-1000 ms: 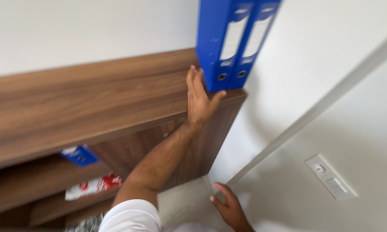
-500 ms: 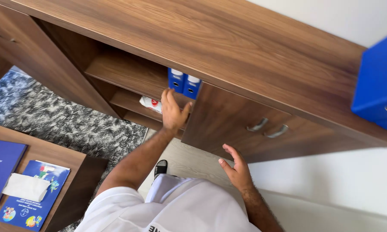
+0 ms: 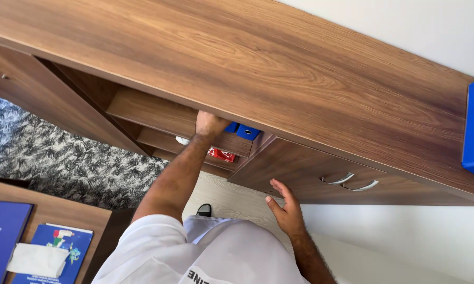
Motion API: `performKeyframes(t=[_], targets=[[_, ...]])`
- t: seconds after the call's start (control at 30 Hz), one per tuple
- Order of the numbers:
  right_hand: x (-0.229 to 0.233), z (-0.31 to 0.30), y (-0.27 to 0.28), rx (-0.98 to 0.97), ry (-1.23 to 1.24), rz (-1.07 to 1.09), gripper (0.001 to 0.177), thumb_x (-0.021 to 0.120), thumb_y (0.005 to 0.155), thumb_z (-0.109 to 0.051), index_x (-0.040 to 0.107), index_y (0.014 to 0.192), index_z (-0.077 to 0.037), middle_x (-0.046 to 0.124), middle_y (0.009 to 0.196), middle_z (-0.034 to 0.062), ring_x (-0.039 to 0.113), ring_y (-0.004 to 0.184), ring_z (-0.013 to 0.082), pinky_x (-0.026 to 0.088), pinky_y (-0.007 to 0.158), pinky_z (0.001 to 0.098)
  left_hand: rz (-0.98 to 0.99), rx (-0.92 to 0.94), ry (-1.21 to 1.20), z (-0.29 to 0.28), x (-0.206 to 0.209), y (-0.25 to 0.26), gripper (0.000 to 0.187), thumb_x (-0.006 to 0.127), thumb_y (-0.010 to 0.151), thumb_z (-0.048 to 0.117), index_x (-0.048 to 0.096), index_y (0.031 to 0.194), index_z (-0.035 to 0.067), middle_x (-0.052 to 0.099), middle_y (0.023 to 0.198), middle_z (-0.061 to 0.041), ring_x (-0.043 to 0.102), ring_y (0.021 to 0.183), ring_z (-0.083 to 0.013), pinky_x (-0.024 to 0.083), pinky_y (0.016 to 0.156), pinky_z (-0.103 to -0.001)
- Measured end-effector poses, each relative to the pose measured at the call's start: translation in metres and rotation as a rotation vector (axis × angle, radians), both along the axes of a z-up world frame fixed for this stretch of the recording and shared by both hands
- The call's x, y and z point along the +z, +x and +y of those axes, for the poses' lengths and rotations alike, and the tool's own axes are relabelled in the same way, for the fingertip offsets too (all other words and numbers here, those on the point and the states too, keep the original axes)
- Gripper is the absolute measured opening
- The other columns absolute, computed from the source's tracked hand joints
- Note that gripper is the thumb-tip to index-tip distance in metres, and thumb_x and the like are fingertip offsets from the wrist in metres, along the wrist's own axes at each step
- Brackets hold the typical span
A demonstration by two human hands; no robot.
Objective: Wiping down a wooden cabinet and router with a wet wipe, then organizing folders and a package of paper on the shelves.
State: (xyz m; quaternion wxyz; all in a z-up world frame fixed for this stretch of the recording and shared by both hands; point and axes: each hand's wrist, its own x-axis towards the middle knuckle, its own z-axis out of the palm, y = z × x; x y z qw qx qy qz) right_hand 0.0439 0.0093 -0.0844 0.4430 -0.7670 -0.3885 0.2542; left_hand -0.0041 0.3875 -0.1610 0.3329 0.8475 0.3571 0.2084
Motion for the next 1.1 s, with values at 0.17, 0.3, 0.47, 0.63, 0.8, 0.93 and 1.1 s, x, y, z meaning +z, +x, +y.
performKeyframes(t=[0.17, 0.3, 0.47, 0.63, 0.8, 0.93, 1.1], targets=[[-0.015, 0.019, -0.011, -0.009, 0.041, 0.042, 0.056, 0.073, 0.091, -0.014, 0.054, 0.142, -0.003, 0.061, 0.144, 0.0145, 0.057, 0.135, 0.0271, 0.043, 0.113, 0.0405, -0.275, 0.155, 0.513, -0.016, -0.004, 0.003, 0.057, 0.083, 0.073, 0.042, 0.072, 0.118, 0.008, 0.069, 0.122, -0.018, 0.063, 0.115, -0.0385, 0.049, 0.097, -0.049], [-0.02, 0.025, -0.021, 0.018, 0.051, 0.032, 0.057, 0.073, 0.091, -0.014, 0.052, 0.143, -0.002, 0.062, 0.143, 0.0153, 0.057, 0.134, 0.0272, 0.044, 0.113, 0.04, -0.057, 0.116, 0.013, -0.012, -0.018, 0.015, 0.041, 0.075, 0.091, 0.041, 0.074, 0.121, 0.013, 0.074, 0.124, -0.01, 0.069, 0.117, -0.0313, 0.054, 0.1, -0.042], [-0.017, 0.014, -0.028, 0.041, 0.038, 0.021, 0.058, 0.074, 0.091, -0.015, 0.052, 0.143, -0.002, 0.063, 0.142, 0.0155, 0.058, 0.134, 0.0266, 0.045, 0.112, 0.0398, -0.326, 0.354, -0.12, -0.042, 0.044, -0.024, 0.091, 0.093, 0.06, 0.032, 0.047, 0.131, 0.0, 0.063, 0.123, -0.025, 0.063, 0.11, -0.0431, 0.053, 0.093, -0.047], [-0.016, -0.016, -0.025, 0.12, 0.086, 0.002, 0.059, 0.074, 0.091, -0.014, 0.051, 0.144, -0.002, 0.063, 0.141, 0.0157, 0.059, 0.132, 0.0268, 0.045, 0.112, 0.0402, -0.252, 0.483, -0.312, -0.108, 0.085, -0.1, 0.091, 0.091, 0.064, 0.03, 0.044, 0.136, 0.004, 0.068, 0.12, -0.022, 0.067, 0.112, -0.0379, 0.054, 0.097, -0.046], [-0.012, -0.064, -0.023, 0.213, 0.106, 0.041, 0.062, 0.072, 0.092, -0.014, 0.048, 0.147, -0.003, 0.062, 0.143, 0.0163, 0.057, 0.134, 0.0274, 0.044, 0.112, 0.0408, -0.273, 0.591, -0.255, -0.197, 0.089, -0.178, 0.089, 0.091, 0.062, 0.027, 0.045, 0.135, 0.003, 0.069, 0.12, -0.02, 0.069, 0.109, -0.0344, 0.055, 0.094, -0.043], [-0.019, -0.103, -0.016, 0.224, 0.028, 0.075, 0.063, 0.072, 0.091, -0.014, 0.047, 0.147, -0.005, 0.063, 0.141, 0.0151, 0.058, 0.133, 0.0269, 0.045, 0.111, 0.0403, -0.235, 0.694, -0.233, -0.267, 0.087, -0.227, 0.085, 0.093, 0.062, 0.029, 0.047, 0.128, 0.001, 0.07, 0.113, -0.018, 0.071, 0.101, -0.03, 0.056, 0.09, -0.04], [-0.033, -0.138, -0.014, 0.273, 0.054, 0.104, 0.062, 0.072, 0.091, -0.013, 0.047, 0.147, -0.004, 0.063, 0.141, 0.016, 0.056, 0.135, 0.0267, 0.043, 0.112, 0.0396, -0.327, 0.737, -0.179, -0.344, 0.113, -0.279, 0.075, 0.096, 0.065, 0.024, 0.049, 0.117, -0.001, 0.067, 0.112, -0.017, 0.069, 0.098, -0.0278, 0.059, 0.086, -0.039]])
